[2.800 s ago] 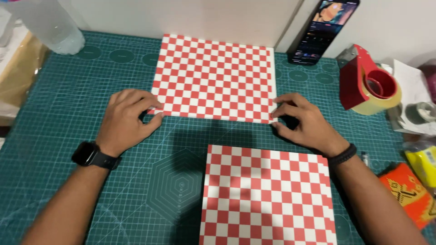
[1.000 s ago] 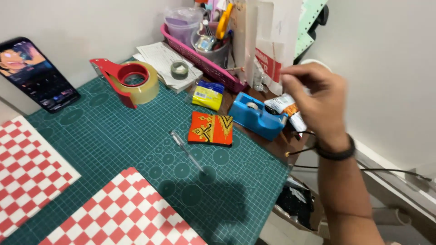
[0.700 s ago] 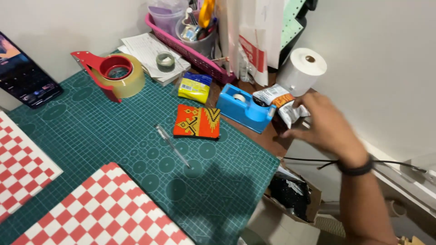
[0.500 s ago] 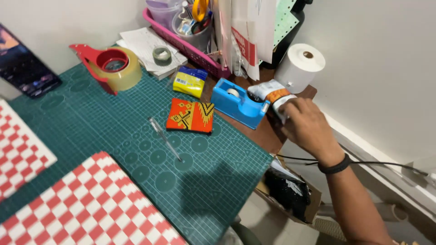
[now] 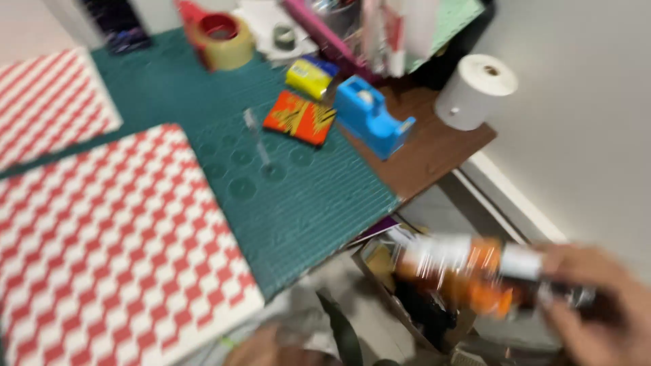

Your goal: Stacking and organizing red and white checkered paper sheets on a workstation

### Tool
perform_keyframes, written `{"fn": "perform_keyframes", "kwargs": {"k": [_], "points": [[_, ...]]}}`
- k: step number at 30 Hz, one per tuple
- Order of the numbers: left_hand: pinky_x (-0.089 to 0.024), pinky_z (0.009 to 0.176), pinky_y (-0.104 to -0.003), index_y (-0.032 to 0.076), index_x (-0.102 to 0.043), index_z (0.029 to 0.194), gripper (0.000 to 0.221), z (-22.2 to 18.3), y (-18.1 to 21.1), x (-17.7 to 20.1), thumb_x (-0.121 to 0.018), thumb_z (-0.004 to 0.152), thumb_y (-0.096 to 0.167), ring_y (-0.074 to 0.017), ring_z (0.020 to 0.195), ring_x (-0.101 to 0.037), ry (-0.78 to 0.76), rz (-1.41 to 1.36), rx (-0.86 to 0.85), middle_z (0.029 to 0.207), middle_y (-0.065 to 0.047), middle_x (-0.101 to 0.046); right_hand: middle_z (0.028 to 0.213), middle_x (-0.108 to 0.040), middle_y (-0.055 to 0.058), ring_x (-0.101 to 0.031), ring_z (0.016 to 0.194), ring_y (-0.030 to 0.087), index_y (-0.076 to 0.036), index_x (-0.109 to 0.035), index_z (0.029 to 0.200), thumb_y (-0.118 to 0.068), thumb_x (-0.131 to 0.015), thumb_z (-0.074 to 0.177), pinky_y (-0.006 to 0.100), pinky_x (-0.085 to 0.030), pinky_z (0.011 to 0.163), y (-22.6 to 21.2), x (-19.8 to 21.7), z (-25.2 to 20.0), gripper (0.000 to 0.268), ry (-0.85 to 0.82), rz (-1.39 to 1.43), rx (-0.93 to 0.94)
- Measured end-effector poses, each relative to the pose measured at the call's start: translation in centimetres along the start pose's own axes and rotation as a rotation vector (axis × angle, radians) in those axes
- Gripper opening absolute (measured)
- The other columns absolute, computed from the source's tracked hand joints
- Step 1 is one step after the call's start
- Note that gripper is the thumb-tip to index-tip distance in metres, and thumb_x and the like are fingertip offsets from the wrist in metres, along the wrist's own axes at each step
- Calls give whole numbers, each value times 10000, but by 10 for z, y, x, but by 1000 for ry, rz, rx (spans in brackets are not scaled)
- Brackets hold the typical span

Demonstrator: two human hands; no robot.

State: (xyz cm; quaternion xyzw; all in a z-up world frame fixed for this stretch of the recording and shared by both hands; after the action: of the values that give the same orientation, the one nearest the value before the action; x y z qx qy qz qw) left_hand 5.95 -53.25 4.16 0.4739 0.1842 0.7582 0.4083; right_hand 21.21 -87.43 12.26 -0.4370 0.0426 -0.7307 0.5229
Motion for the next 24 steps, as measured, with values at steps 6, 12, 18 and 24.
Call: {"fn": "perform_keyframes", "kwargs": {"k": [6, 12, 18, 24], "points": [[-591, 789, -323, 146, -730, 1066, 172, 4, 50, -2, -679, 996, 293, -177, 900, -738, 247, -91, -21, 1031, -17, -755, 1142, -813, 138, -856, 1098, 287, -91, -683, 1123, -291, -641, 922, 385, -711, 954, 26, -48, -70, 287, -423, 497, 51], [-611, 781, -329, 128, -751, 994, 85, -31, 27, -40, -735, 914, 151, -219, 849, -750, 351, -220, 93, 985, -87, -723, 1415, -659, 143, -630, 1321, 316, -166, -702, 1282, -526, -660, 897, 507, -412, 1146, 138, -118, -124, 529, -673, 451, 1], [-523, 726, -413, 130, -700, 1043, 103, -35, 20, -80, -612, 1003, 165, -271, 790, -635, 236, 90, -150, 937, -78, -624, 884, -802, -44, -754, 800, 85, -192, -785, 859, -343, -614, 884, 244, -573, 739, -39, -171, -78, 229, -788, 178, -85], [-498, 684, -443, 98, -669, 950, 125, -32, 6, -92, -603, 1009, 186, -293, 738, -588, 155, 232, -190, 890, -92, -577, 798, -830, -43, -785, 708, 81, -230, -832, 876, -317, -737, 853, 235, -575, 681, -8, -160, -91, 130, -767, 170, -269]]}}
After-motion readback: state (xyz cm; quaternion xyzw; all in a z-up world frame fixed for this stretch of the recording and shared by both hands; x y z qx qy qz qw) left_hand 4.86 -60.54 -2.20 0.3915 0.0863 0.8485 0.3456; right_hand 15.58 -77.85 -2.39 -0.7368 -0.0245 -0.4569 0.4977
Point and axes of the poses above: each hand's wrist, its own z-axis towards the middle knuckle, its own x-axis out of the back of the hand, y = z × x, the point moved 3 cm from there along z, towards the middle knuckle
